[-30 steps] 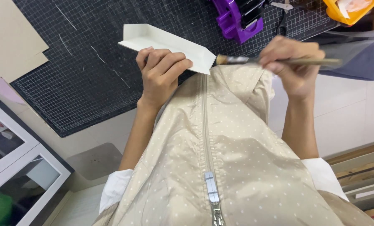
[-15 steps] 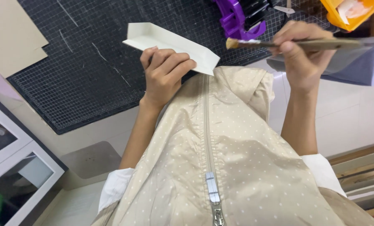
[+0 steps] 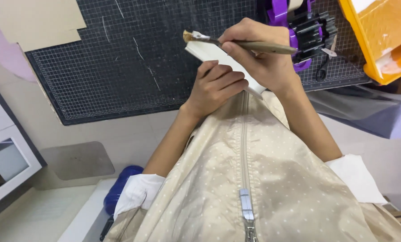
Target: Assembling small cardboard boxes by applying glue to flaps with a brush and folding them into shape.
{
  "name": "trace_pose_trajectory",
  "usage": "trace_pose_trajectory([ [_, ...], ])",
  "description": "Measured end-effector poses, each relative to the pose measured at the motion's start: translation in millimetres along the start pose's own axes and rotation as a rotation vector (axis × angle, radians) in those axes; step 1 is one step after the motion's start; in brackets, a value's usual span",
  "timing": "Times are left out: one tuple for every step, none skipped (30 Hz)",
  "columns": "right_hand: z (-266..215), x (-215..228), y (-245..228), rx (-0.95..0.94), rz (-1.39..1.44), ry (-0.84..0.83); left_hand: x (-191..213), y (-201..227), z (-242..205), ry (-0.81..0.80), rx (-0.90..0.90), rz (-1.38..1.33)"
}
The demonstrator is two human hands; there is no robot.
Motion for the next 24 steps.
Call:
trace_pose_trajectory([
  [1.9,-3.2,-0.9,0.005,-0.010,-0.047,0.2,0.7,1.3,0.016,-0.003,-0.010],
  [3.5,-6.1,-1.7,0.010,-0.020,-0.094,0.2,1.5,2.6,0.032,-0.006,-0.020],
  [4.0,-4.5,1.0,0.009,-0.020,-0.100,0.9,1.2,3.1,0.037,-0.001,-0.019],
  [4.5,-0.9,2.9,0.022,-0.055,-0.078,0.4,1.9,3.7,0.024,-0.010,-0.007],
  [5.0,2.7,4.7,0.035,-0.090,-0.054,0.0,2.4,4.4,0.011,-0.020,0.006],
  [7.2,3.0,4.6,0.034,-0.091,-0.059,-1.0,2.2,5.2,0.014,-0.016,0.006],
  [8.8,5.1,1.6,0.074,-0.094,-0.017,-0.8,2.5,5.2,0.021,-0.013,0.009],
  [10.1,7.4,-1.3,0.115,-0.097,0.025,-0.9,3.0,5.4,0.027,-0.011,0.013],
  [12.1,5.4,-6.3,0.114,-0.098,0.025,-1.4,2.7,4.7,0.028,-0.010,0.011],
  [13.8,-1.6,-11.2,0.117,-0.085,-0.064,-1.3,2.5,4.3,0.040,-0.009,-0.004],
  [14.8,-8.3,-16.3,0.119,-0.072,-0.152,-1.5,2.7,3.9,0.053,-0.008,-0.020],
  [14.1,-5.5,-12.1,0.117,-0.074,-0.153,0.2,2.6,6.4,0.055,-0.008,-0.023],
  [13.7,-0.8,-9.1,0.138,-0.147,-0.110,1.3,3.2,8.7,0.038,-0.015,0.012],
  [13.2,3.6,-6.4,0.159,-0.219,-0.068,2.5,3.9,10.8,0.022,-0.023,0.046],
  [14.8,3.4,-11.0,0.158,-0.219,-0.069,1.5,3.9,9.4,0.022,-0.021,0.046],
  [16.3,3.4,-16.0,0.160,-0.184,-0.072,0.7,4.0,8.2,0.028,-0.019,0.042],
  [18.0,3.8,-20.9,0.162,-0.150,-0.072,-0.2,3.6,7.5,0.035,-0.019,0.038],
  [16.9,2.7,-19.4,0.163,-0.152,-0.071,0.7,3.5,8.0,0.035,-0.020,0.037],
  [15.2,-0.2,-17.2,0.151,-0.142,-0.110,1.0,3.5,8.7,0.034,-0.016,0.026],
  [13.4,-3.2,-15.0,0.140,-0.131,-0.149,1.4,3.7,9.3,0.032,-0.013,0.015],
  [12.7,-2.2,-13.3,0.141,-0.132,-0.150,0.9,3.6,9.2,0.034,-0.012,0.016],
  [12.5,2.1,-11.7,0.138,-0.181,-0.092,0.6,3.4,9.2,0.037,-0.010,0.025],
  [12.1,6.1,-10.2,0.136,-0.229,-0.032,0.8,3.2,9.0,0.039,-0.008,0.035],
  [13.6,3.2,-14.2,0.137,-0.227,-0.032,0.6,3.7,7.1,0.038,-0.007,0.036],
])
Point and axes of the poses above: each hand's wrist, its own z-axis towards the middle knuckle, its own x-axis out of the back of the hand, y = z × x, the point moved 6 cm from there along z, towards the middle knuckle, and after that the axes turned 3 degrees about -z, right-handed, at the moved point
